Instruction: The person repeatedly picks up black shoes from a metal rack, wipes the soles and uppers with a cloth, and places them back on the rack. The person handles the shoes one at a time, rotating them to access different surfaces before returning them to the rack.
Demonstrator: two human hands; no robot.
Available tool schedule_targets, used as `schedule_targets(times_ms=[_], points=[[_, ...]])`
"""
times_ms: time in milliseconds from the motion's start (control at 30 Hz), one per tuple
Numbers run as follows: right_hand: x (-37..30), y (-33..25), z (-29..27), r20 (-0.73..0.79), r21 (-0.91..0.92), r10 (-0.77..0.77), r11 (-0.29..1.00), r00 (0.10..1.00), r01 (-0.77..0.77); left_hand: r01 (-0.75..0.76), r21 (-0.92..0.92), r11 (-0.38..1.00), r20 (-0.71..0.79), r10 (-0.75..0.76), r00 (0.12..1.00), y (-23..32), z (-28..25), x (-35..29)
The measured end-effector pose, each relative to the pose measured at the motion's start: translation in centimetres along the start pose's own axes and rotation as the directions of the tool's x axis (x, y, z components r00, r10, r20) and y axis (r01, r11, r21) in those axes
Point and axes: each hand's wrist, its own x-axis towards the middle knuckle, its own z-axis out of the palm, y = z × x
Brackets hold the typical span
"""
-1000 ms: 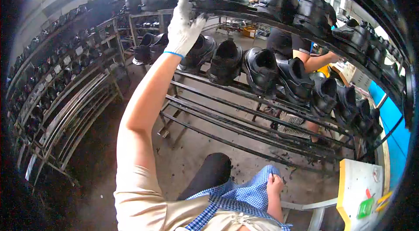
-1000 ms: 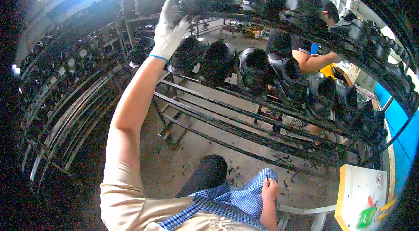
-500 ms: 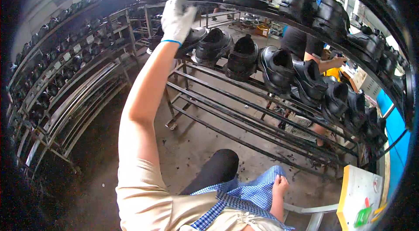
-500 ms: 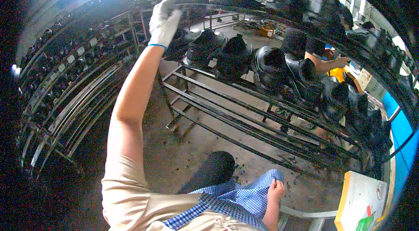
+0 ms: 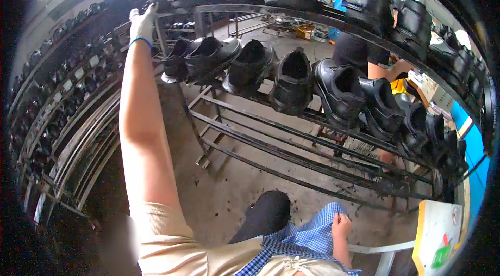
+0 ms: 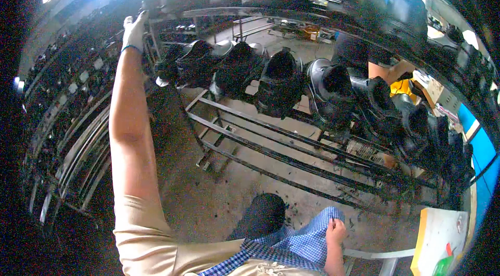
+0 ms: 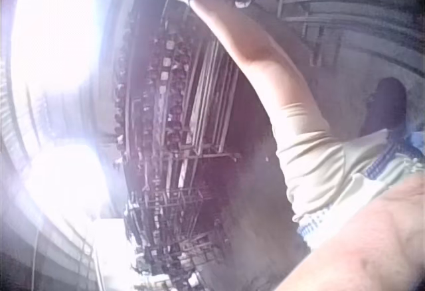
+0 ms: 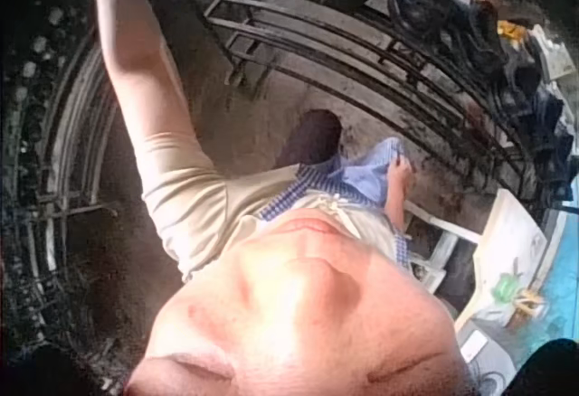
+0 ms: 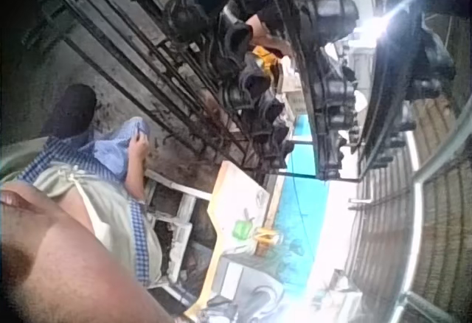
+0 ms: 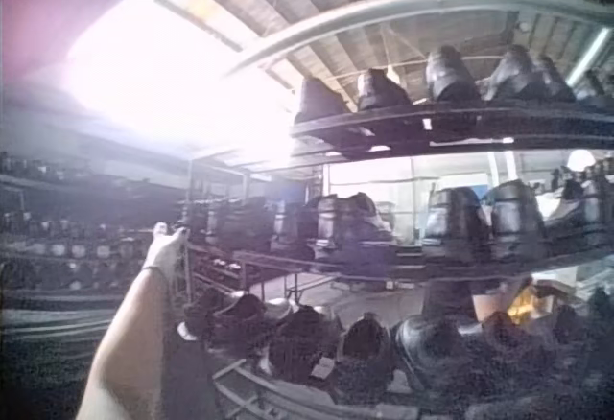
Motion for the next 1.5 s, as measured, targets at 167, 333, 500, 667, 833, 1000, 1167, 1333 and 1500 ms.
schedule_targets(times_ms=[167,333,500,667,833,1000,1167,1333,1500], points=[[0.3,-0.9,-0.5,0.039,-0.032,0.037,0.999,0.999,-0.036,0.096,-0.103,0.99,0.05,-0.091,0.995,1.9,1.6,-0.2],[0.3,-0.9,-0.4,0.051,-0.014,0.045,0.999,0.998,-0.044,0.093,0.118,0.989,-0.151,-0.075,0.986,1.6,4.3,0.5],[0.1,-0.5,-0.2,-0.006,-0.001,0.002,1.0,1.0,-0.002,0.025,0.12,0.992,-0.01,-0.024,1.0,0.8,4.2,1.6],[0.1,-0.9,-0.6,-0.078,0.056,-0.009,0.998,0.997,0.014,0.006,0.106,0.994,0.001,-0.006,1.0,1.8,5.4,0.1],[-0.3,0.0,-0.4,-0.027,0.027,-0.014,1.0,1.0,0.015,-0.119,0.11,0.987,-0.032,0.124,0.992,3.8,6.1,-1.8],[-0.9,-0.2,-0.6,-0.04,0.042,0.03,0.999,0.999,-0.028,-0.141,0.018,0.99,0.08,0.139,0.987,5.6,6.1,-2.7],[-1.3,-0.3,-1.5,-0.046,0.053,0.039,0.998,0.998,-0.037,-0.131,-0.197,0.972,0.172,0.166,0.971,6.8,5.3,-5.1],[-1.9,0.3,-1.2,-0.083,0.08,0.035,0.996,0.996,-0.029,-0.039,-0.431,0.901,0.27,0.171,0.948,9.0,4.0,-7.8],[-1.9,0.6,-1.9,-0.042,0.098,0.063,0.993,0.997,-0.059,-0.113,-0.383,0.917,0.036,0.138,0.99,10.1,1.1,-11.1]])
